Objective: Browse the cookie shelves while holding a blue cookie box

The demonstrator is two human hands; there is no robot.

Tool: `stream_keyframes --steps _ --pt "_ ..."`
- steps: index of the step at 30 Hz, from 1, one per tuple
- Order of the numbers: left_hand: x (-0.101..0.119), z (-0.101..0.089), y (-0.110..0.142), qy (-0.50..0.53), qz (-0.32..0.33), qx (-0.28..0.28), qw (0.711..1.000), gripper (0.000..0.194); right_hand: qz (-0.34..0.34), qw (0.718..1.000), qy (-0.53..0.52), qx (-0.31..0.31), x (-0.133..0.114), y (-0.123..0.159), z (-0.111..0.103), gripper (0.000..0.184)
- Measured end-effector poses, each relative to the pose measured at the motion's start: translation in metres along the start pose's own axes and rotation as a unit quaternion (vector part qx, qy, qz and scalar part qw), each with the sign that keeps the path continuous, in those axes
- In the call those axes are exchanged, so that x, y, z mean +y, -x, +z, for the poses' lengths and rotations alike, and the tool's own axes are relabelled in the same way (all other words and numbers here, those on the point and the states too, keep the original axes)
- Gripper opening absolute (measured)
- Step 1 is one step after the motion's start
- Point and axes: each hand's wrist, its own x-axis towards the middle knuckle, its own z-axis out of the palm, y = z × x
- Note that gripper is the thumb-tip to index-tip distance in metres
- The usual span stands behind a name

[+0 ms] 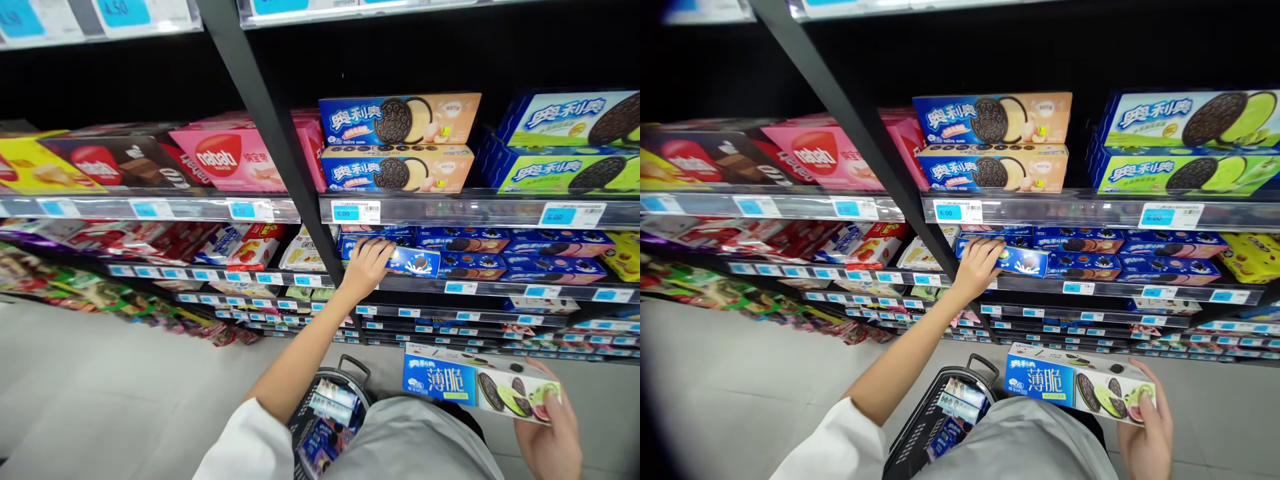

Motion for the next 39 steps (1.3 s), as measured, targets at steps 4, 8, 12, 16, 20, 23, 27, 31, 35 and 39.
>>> stream_keyframes --steps 4,8,12,16,20,23,27,31,35,39 --pt "-0.006 -0.008 -0.017 0.025 -0.042 -0.054 0.997 0.05 -0.005 1.0 -0.004 -0.011 -0.002 0.002 0.006 0.053" --pt "-0.007 -0.019 -0.035 0.064 -0.07 -0.122 0.988 0.057 0.021 0.999 -0.008 -0.034 -0.002 0.001 0.012 0.053" --pt "0.013 -0.036 -0.05 0.123 -0.066 -0.179 0.974 0.054 0.007 0.998 0.03 -0.059 -0.005 -0.004 0.02 0.047" --pt "0.053 -0.048 -0.057 0.224 -0.056 -0.256 0.939 0.051 -0.033 0.982 0.108 -0.149 -0.012 -0.008 0.041 0.052" --pt "0.087 -0.044 -0.056 0.316 -0.085 -0.325 0.888 0.052 -0.027 0.971 0.113 -0.21 -0.011 -0.011 0.062 0.059" --pt "0.099 -0.035 -0.053 0.348 -0.132 -0.347 0.861 0.053 0.018 0.969 0.055 -0.24 -0.007 -0.01 0.068 0.061" --pt "0.102 -0.031 -0.052 0.331 -0.153 -0.356 0.86 0.055 0.026 0.97 0.019 -0.242 -0.006 -0.008 0.071 0.064" --pt "0.107 -0.033 -0.053 0.342 -0.137 -0.367 0.854 0.044 0.006 0.972 0.018 -0.236 -0.007 -0.006 0.077 0.062" --pt "0.123 -0.035 -0.055 0.325 -0.137 -0.382 0.854 0.042 -0.029 0.974 0.023 -0.222 -0.007 -0.003 0.083 0.062" --pt "0.133 -0.031 -0.066 0.327 -0.082 -0.357 0.871 0.034 -0.081 0.979 0.035 -0.186 -0.008 -0.001 0.079 0.059"
